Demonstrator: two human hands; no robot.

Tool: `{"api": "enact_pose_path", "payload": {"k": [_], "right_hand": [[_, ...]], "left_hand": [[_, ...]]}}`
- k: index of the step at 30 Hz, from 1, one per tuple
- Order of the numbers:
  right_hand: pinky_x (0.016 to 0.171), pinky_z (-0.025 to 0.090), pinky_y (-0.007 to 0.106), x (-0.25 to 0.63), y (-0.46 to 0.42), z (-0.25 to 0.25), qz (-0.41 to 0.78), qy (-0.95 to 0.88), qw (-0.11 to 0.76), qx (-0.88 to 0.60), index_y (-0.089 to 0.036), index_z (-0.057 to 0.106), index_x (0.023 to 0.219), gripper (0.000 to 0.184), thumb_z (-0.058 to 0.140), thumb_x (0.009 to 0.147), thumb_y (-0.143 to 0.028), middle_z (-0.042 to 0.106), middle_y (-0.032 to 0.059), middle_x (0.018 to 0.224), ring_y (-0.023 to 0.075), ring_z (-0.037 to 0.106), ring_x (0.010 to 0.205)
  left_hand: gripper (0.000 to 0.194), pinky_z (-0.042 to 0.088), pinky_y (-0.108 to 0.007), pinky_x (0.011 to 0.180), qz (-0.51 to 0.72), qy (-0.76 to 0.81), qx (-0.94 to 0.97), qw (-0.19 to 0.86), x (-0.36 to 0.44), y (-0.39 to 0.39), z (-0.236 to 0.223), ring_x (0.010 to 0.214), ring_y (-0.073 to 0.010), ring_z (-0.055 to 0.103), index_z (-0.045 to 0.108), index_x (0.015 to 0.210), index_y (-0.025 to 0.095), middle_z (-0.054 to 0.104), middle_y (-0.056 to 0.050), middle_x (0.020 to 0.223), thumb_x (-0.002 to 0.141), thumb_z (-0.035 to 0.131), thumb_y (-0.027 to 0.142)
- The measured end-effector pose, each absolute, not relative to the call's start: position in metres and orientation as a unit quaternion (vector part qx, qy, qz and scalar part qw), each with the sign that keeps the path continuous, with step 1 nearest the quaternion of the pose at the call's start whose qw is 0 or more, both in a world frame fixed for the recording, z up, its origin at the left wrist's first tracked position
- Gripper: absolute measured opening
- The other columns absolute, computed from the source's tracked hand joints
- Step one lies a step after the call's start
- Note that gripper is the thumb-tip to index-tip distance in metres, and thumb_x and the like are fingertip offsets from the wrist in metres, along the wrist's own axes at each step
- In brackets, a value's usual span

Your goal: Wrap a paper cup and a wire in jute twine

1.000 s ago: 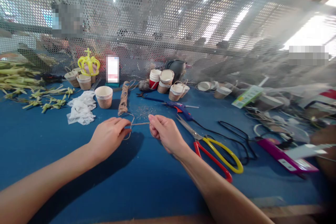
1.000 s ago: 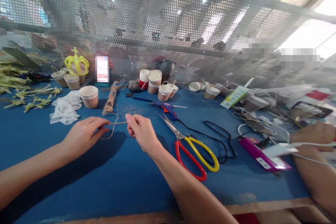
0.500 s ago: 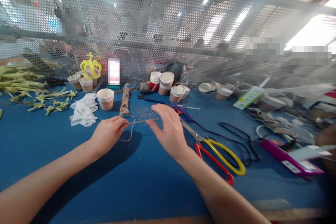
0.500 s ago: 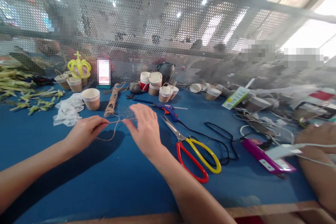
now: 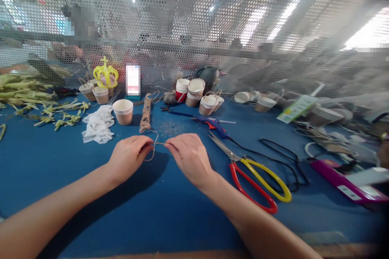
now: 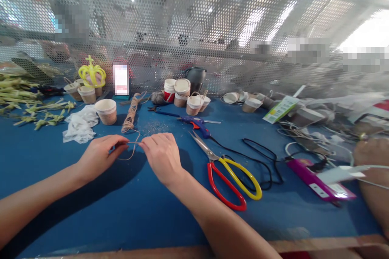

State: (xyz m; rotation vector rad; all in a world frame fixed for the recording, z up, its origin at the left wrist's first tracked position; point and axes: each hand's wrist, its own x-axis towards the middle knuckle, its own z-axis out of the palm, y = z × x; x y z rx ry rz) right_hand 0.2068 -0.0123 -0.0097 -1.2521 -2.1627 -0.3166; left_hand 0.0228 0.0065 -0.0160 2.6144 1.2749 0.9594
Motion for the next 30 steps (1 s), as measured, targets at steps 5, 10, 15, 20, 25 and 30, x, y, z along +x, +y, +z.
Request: {"api": "enact_pose_path", "payload": {"k": [5,10,15,20,25,30], "right_hand": [[0.068,0.033,0.028,0.206,-0.013,-0.010,-0.117,-0.818,0.298,-0.477,-0.016,0.060,0.070,0.025,0.046,0.085,-0.030,0.065,0.0034,0.066,0.0147,0.056,0.065],[0.069,0.033,0.028,0.207,-0.013,-0.009,-0.129,-0.807,0.311,-0.486,-0.017,0.061,0.070,0.026,0.045,0.085,-0.030,0.065,0.0030,0.065,0.0146,0.056,0.065],[0.069,0.033,0.028,0.208,-0.011,-0.008,-0.147,-0.797,0.342,-0.475,-0.017,0.061,0.069,0.024,0.048,0.084,-0.029,0.065,0.0014,0.063,0.0136,0.057,0.063],[0.071,0.036,0.027,0.209,-0.009,-0.007,-0.161,-0.801,0.391,-0.424,-0.016,0.061,0.072,0.019,0.051,0.083,-0.028,0.065,0.0014,0.064,0.0127,0.057,0.064],[0.068,0.038,0.027,0.209,-0.009,-0.003,-0.152,-0.819,0.408,-0.374,-0.016,0.059,0.070,0.018,0.051,0.082,-0.025,0.064,0.0011,0.064,0.0116,0.056,0.062],[0.067,0.039,0.026,0.206,-0.011,-0.003,-0.156,-0.823,0.416,-0.353,-0.016,0.058,0.068,0.016,0.052,0.082,-0.024,0.064,-0.0001,0.062,0.0103,0.055,0.058]], "left_hand": [[0.016,0.046,-0.024,0.060,0.298,0.425,0.851,0.085,0.024,0.003,-0.014,0.062,-0.0142,0.062,0.060,0.081,0.017,0.068,-0.001,0.068,0.082,0.047,0.025],[0.018,0.046,-0.022,0.055,0.299,0.433,0.825,0.205,0.030,-0.009,-0.010,0.055,-0.0116,0.061,0.057,0.084,0.016,0.068,-0.001,0.070,0.083,0.041,0.023],[0.018,0.044,-0.022,0.056,0.313,0.424,0.690,0.497,0.037,-0.014,-0.004,0.056,-0.0097,0.059,0.052,0.080,0.015,0.067,-0.003,0.072,0.084,0.039,0.026],[0.017,0.036,-0.017,0.051,0.290,0.365,0.520,0.715,0.031,-0.005,-0.002,0.053,-0.0055,0.049,0.055,0.073,0.012,0.056,0.002,0.060,0.070,0.063,0.027],[0.024,0.033,-0.019,0.050,0.242,0.311,0.465,0.793,0.024,0.000,0.001,0.051,-0.0059,0.046,0.061,0.072,0.011,0.054,0.001,0.058,0.065,0.068,0.033],[0.026,0.032,-0.018,0.049,0.237,0.291,0.457,0.807,0.024,0.000,0.000,0.049,-0.0058,0.045,0.061,0.070,0.010,0.053,0.001,0.054,0.068,0.066,0.035]]}}
